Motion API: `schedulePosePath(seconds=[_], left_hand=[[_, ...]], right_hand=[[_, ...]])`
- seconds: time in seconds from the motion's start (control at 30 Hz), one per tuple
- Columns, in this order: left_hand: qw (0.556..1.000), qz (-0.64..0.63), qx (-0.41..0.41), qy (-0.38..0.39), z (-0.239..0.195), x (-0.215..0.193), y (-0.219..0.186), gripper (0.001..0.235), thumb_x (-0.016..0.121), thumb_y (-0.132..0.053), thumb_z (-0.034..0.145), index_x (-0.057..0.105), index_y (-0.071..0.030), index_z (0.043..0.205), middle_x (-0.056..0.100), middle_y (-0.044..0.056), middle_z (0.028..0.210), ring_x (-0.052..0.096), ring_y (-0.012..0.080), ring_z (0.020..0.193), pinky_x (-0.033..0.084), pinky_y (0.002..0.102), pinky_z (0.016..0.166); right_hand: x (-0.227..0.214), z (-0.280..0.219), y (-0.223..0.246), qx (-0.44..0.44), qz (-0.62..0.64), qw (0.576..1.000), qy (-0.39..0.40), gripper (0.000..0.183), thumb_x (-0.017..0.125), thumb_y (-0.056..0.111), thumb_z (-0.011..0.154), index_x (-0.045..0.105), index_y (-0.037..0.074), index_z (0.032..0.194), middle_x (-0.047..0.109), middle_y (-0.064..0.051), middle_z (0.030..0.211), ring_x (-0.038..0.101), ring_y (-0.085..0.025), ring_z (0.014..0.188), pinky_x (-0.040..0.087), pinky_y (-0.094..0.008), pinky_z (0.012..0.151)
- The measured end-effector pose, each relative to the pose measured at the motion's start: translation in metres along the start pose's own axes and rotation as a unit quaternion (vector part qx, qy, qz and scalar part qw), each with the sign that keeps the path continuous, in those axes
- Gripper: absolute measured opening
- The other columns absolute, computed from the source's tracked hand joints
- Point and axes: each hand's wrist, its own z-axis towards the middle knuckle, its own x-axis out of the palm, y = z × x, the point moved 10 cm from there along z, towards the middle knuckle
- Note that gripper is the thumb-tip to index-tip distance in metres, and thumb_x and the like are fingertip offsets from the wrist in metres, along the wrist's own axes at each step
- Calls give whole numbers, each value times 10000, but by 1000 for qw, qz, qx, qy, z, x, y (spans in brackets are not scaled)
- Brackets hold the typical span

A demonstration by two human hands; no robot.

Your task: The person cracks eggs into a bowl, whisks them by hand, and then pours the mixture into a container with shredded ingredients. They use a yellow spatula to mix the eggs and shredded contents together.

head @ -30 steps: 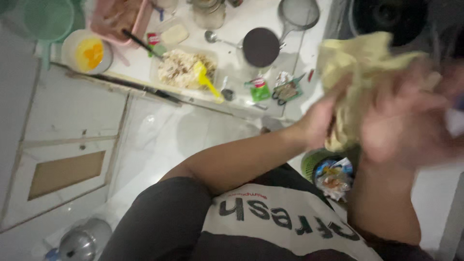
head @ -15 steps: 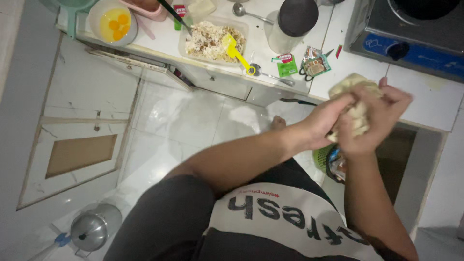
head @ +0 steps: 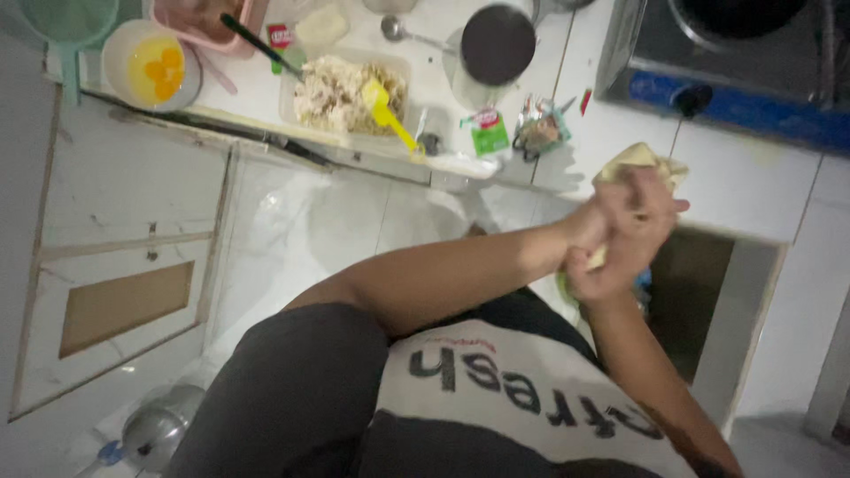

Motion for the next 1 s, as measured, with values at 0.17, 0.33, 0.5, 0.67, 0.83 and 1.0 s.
schedulePosePath(seconds=[0.17, 0.33, 0.5, 0.67, 0.83, 1.0], left_hand=[[750, 488, -428, 128, 18, -57, 37, 546, 411, -441, 1053, 577, -16, 1353, 660, 236, 1333, 631, 325, 1256, 463, 376, 1089], [512, 709, -362, 322, 66, -46, 5, 424, 511, -469, 911, 760, -138, 1005, 794, 141, 980, 749, 313, 931, 548, 427, 868], [685, 569, -360, 278, 113, -22, -13, 451, 596, -526, 865, 759, -114, 952, 807, 100, 906, 778, 253, 845, 589, 345, 797], [798, 487, -353, 11, 107, -66, -1, 529, 577, -545, 993, 768, -52, 993, 790, 147, 872, 770, 245, 860, 607, 331, 831], [781, 538, -312, 60, 96, -81, -28, 765, 722, -318, 895, 343, -9, 1483, 696, 162, 1203, 707, 226, 1064, 557, 347, 929], [729, 622, -286, 23, 74, -77, -145, 467, 594, -146, 1015, 480, -47, 1457, 669, 147, 1294, 683, 216, 1093, 549, 368, 951]], right_hand=[[4, -4, -136, 240, 185, 952, -36, 628, 400, 547, 1086, 585, -25, 1268, 571, -195, 1307, 543, -257, 1224, 443, -384, 1085], [52, -15, -182, 396, 375, 833, 94, 449, 585, 333, 1176, 493, -105, 1146, 599, -218, 1135, 521, -240, 985, 442, -365, 928], [42, 2, -114, 267, 428, 860, 71, 605, 543, 423, 1083, 364, -23, 1450, 481, -179, 1394, 521, -234, 1291, 453, -389, 1116], [47, -2, -139, 201, 251, 946, 37, 616, 528, 473, 1123, 328, 48, 1522, 464, -135, 1371, 512, -180, 1217, 466, -359, 1076], [64, -35, -225, 98, 30, 988, 117, 633, 702, 399, 945, 457, 42, 1407, 442, -208, 1218, 489, -273, 1214, 451, -463, 1048], [72, -78, -343, 263, -2, 955, 138, 697, 614, 378, 1112, 304, -44, 1573, 375, -265, 1437, 475, -355, 1336, 416, -513, 1189]])
